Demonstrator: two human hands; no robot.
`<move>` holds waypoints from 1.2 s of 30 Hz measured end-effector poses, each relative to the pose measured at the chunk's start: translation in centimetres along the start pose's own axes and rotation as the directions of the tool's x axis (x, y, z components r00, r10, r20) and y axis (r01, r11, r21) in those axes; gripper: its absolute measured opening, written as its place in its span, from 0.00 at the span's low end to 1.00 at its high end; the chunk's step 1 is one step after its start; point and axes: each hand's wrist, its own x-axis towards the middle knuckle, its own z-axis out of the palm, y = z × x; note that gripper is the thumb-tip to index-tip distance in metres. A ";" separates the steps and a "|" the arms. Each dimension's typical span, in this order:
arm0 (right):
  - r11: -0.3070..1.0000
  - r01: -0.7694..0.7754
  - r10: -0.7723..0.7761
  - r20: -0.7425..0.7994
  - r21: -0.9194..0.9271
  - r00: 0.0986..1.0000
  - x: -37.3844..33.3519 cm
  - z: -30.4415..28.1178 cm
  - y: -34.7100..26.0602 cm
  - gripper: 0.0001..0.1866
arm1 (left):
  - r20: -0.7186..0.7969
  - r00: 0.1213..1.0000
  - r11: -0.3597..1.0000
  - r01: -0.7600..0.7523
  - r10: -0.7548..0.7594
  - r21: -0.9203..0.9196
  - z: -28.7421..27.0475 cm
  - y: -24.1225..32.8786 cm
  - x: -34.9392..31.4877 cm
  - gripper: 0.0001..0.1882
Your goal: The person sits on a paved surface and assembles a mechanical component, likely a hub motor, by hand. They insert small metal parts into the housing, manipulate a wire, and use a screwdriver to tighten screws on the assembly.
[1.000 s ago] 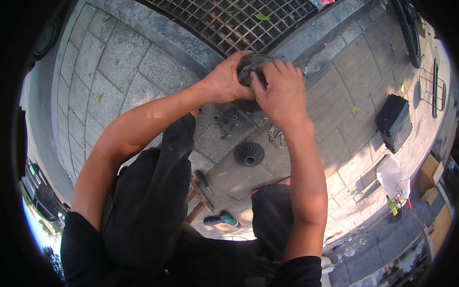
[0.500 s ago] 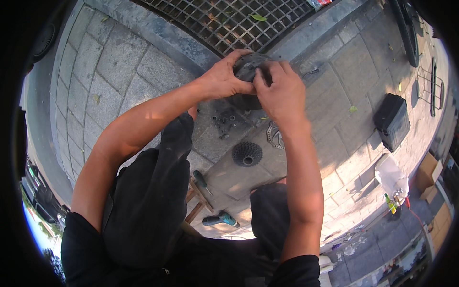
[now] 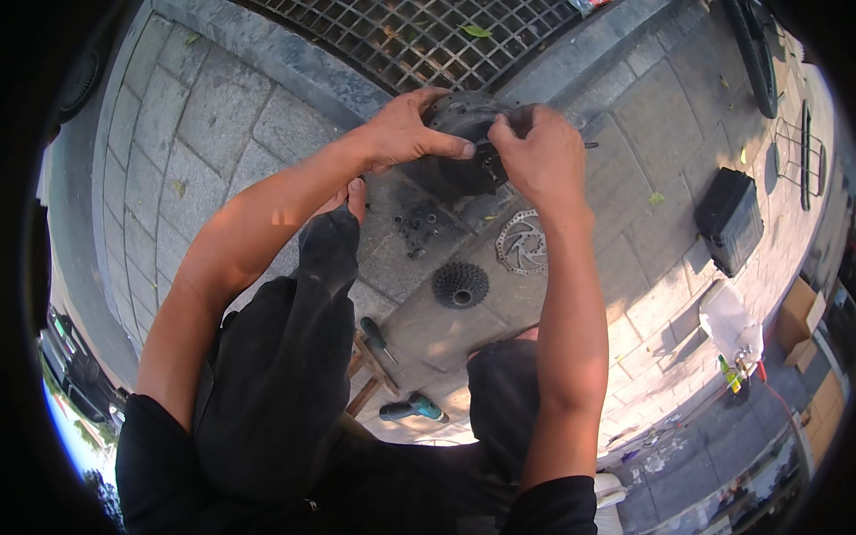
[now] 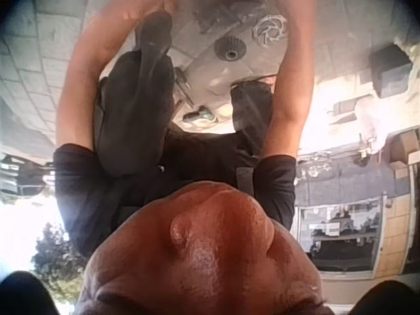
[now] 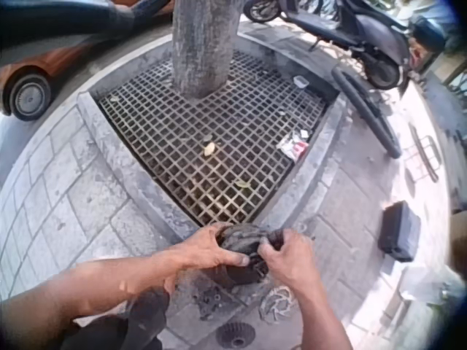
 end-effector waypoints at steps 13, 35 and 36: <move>0.815 -0.323 0.364 0.009 0.480 0.931 -3.4 5.3 5.9 0.22 | 0.141 0.989 0.974 -0.073 0.043 0.213 -2.9 0.9 3.7 0.52; 0.740 -0.127 0.201 -0.036 0.660 0.979 -2.5 4.5 5.6 0.18 | 0.161 0.984 0.932 -0.132 0.081 0.338 -0.8 2.7 3.0 0.56; 0.742 -0.148 0.201 -0.007 0.654 0.980 -2.3 4.3 5.4 0.18 | 0.158 0.984 0.930 -0.130 0.079 0.343 -0.8 2.7 3.1 0.55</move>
